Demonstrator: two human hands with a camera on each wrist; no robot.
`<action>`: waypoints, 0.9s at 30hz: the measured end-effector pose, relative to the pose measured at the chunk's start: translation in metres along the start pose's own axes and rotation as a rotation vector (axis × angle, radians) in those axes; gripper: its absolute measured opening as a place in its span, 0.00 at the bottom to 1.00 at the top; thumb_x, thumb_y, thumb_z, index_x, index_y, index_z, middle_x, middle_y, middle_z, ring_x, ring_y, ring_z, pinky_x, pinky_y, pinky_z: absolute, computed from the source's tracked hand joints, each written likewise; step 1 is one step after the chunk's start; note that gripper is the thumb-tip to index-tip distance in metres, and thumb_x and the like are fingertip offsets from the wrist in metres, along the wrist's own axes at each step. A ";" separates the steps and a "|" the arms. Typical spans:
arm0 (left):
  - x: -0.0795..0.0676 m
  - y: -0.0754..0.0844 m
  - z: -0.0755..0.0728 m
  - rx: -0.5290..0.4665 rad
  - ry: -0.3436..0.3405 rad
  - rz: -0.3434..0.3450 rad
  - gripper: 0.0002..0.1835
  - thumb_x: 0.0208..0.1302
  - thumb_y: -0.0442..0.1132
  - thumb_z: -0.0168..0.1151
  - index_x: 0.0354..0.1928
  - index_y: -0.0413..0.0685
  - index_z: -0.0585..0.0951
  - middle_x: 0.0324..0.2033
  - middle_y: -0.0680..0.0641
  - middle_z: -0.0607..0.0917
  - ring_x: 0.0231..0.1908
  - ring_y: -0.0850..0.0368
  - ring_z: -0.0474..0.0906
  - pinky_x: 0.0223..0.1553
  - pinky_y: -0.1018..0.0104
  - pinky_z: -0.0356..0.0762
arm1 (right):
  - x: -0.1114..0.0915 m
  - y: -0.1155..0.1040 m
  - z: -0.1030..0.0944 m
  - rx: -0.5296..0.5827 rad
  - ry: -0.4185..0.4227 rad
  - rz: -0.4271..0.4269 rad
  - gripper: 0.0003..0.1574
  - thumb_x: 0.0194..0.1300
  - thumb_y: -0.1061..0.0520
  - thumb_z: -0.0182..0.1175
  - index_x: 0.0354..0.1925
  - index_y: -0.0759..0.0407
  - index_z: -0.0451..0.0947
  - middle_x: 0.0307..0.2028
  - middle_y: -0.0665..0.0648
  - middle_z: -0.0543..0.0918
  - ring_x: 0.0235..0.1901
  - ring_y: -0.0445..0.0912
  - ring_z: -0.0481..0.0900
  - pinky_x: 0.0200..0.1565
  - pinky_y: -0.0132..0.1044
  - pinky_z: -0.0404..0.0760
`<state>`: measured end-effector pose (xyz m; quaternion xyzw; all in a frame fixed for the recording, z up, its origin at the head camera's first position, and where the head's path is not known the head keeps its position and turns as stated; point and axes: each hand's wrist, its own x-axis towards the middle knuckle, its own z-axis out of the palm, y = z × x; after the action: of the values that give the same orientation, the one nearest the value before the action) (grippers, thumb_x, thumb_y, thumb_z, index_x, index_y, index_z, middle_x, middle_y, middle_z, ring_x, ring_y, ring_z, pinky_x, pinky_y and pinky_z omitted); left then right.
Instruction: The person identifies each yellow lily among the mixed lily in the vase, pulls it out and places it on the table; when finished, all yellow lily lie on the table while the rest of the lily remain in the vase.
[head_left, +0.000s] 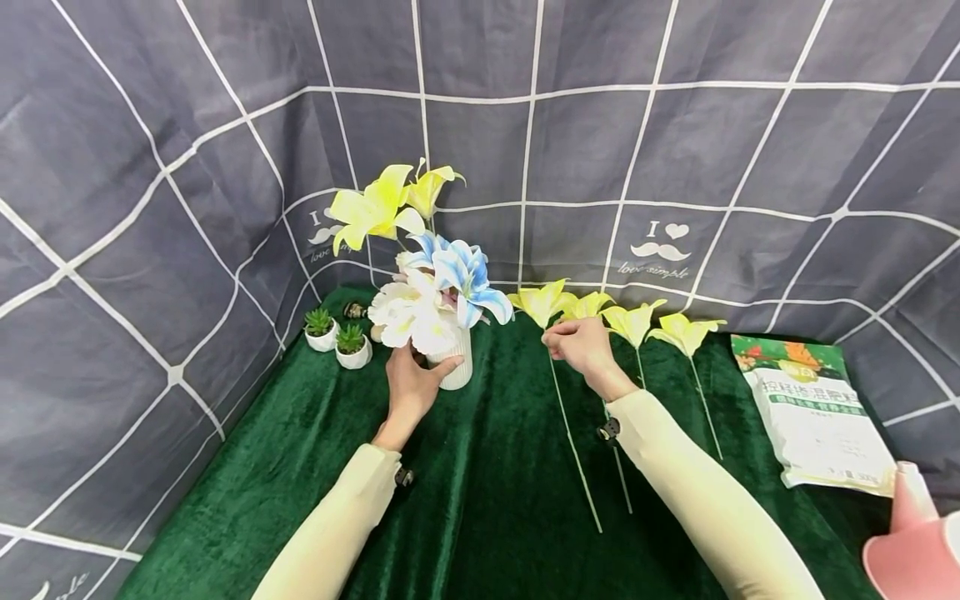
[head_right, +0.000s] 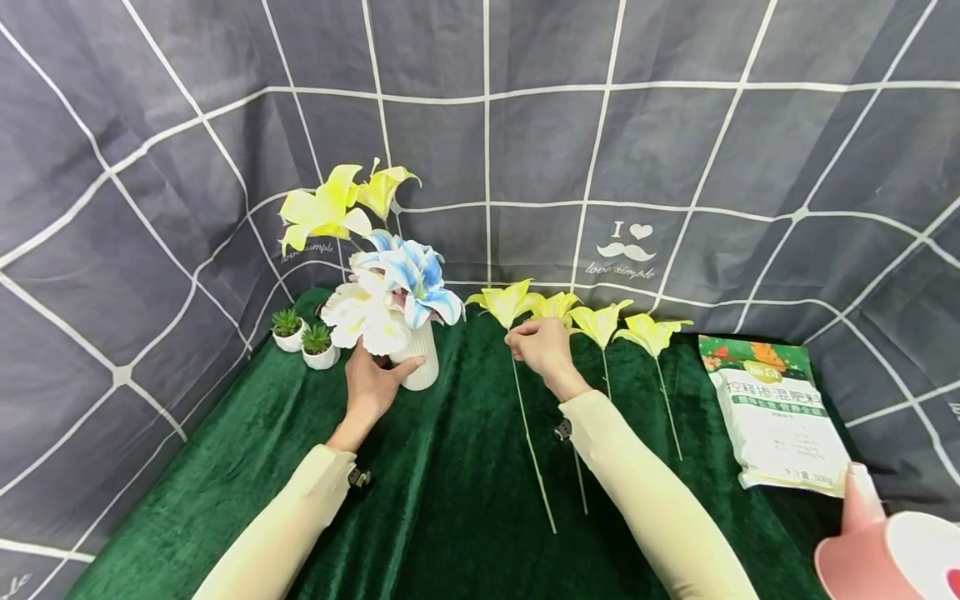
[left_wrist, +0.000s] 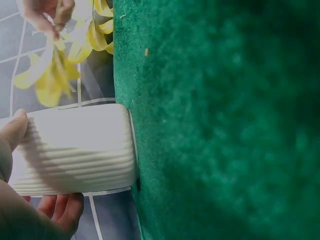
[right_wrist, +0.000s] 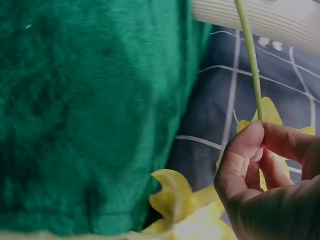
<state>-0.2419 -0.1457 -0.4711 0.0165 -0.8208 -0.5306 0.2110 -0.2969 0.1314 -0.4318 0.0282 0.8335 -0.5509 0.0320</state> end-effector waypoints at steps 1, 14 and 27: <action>0.000 0.000 0.000 0.000 0.001 0.000 0.40 0.50 0.48 0.81 0.63 0.49 0.73 0.54 0.41 0.81 0.54 0.42 0.83 0.54 0.47 0.83 | 0.002 0.002 0.002 -0.003 0.002 0.005 0.10 0.64 0.61 0.68 0.41 0.66 0.88 0.30 0.55 0.90 0.22 0.36 0.84 0.34 0.33 0.87; 0.000 0.002 0.001 0.015 -0.001 -0.004 0.39 0.50 0.49 0.81 0.63 0.50 0.74 0.54 0.42 0.82 0.53 0.44 0.83 0.53 0.48 0.84 | 0.019 0.027 0.016 -0.040 0.029 0.073 0.09 0.63 0.62 0.66 0.39 0.68 0.88 0.28 0.60 0.90 0.18 0.35 0.81 0.30 0.31 0.85; 0.000 -0.001 0.001 0.022 0.008 0.002 0.38 0.50 0.49 0.81 0.62 0.50 0.74 0.53 0.42 0.82 0.52 0.44 0.83 0.52 0.48 0.84 | 0.022 0.032 0.021 -0.071 0.017 0.110 0.09 0.61 0.63 0.66 0.39 0.67 0.88 0.31 0.60 0.91 0.22 0.38 0.84 0.32 0.32 0.87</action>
<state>-0.2424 -0.1457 -0.4724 0.0199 -0.8257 -0.5213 0.2146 -0.3161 0.1254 -0.4714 0.0777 0.8498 -0.5183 0.0561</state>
